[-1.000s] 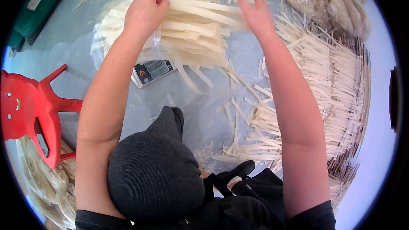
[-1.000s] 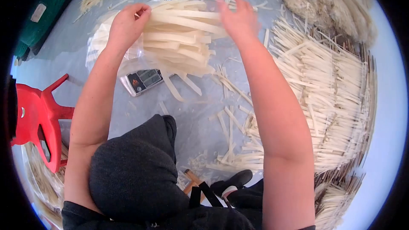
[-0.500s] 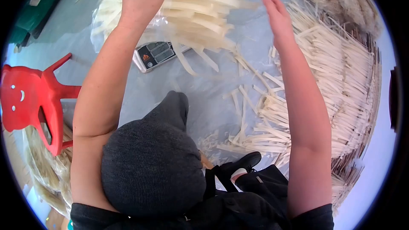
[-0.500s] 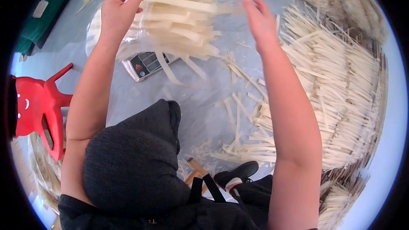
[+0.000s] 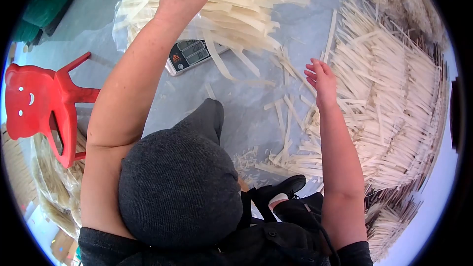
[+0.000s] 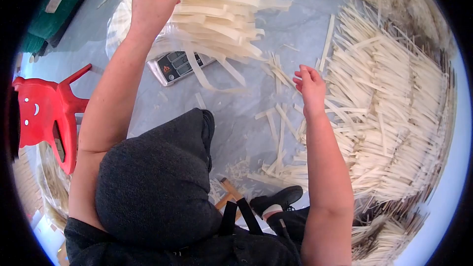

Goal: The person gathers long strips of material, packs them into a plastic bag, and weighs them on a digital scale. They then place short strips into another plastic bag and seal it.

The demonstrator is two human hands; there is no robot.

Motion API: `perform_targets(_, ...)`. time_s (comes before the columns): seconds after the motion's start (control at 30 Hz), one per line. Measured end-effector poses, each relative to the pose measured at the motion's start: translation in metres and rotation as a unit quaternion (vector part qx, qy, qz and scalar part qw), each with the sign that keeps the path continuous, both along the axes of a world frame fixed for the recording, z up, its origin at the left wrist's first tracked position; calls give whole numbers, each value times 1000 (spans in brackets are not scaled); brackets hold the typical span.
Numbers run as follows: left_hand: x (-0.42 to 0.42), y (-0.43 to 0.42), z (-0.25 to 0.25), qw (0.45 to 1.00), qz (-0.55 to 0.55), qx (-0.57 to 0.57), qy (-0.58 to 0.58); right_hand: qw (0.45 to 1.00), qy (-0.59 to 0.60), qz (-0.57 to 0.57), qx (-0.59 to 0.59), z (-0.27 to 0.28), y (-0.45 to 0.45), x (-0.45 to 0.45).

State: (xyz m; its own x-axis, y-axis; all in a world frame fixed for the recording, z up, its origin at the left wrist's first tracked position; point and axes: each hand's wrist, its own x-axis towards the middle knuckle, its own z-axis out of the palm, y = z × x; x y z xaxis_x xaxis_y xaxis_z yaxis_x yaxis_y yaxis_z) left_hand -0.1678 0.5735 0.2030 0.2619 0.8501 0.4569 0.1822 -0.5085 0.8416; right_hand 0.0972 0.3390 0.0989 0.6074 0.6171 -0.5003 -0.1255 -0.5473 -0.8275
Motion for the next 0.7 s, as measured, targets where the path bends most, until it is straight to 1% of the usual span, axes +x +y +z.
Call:
perform_targets(0.13, 0, -5, 5, 1000, 2, 5, 23, 1000, 16, 26, 1, 4, 2, -11)
perform_targets(0.2, -4, -5, 7, 993, 28, 47, 105, 997, 19, 27, 63, 17, 15, -16)
perform_targets(0.23, -5, -4, 7, 993, 27, 48, 103, 997, 17, 26, 64, 25, 24, -17)
perform_targets(0.3, -8, -5, 3, 998, 23, -22, 58, 990, 16, 26, 135, 42, 46, -22)
perform_targets(0.33, -10, -5, 1, 998, 23, -24, 61, 991, 19, 26, 133, 51, 56, -25)
perform_targets(0.43, -15, -2, -3, 998, 21, -1, 57, 980, 30, -7, 195, 69, 73, -34)
perform_targets(0.5, -18, 0, 0, 988, 56, 46, 140, 980, 41, -8, 194, 62, 71, -35)
perform_targets(0.53, -17, 3, -1, 988, 54, 47, 138, 980, 53, -10, 192, 55, 68, -36)
perform_targets(0.57, -15, 8, -3, 969, 79, 51, 230, 980, 49, -12, 194, 44, 64, -37)
perform_targets(0.6, -13, 13, -6, 941, 104, 54, 319, 987, 64, -1, 148, 30, 58, -38)
perform_targets(0.63, -11, 18, -9, 942, 101, 54, 315, 992, 79, 8, 99, 21, 53, -40)
perform_targets(0.67, -7, 24, -12, 911, 115, 43, 394, 992, 74, 4, 99, 13, 50, -43)
perform_targets(0.7, -4, 30, -15, 873, 127, 33, 470, 994, 102, -13, 43, 9, 50, -50)
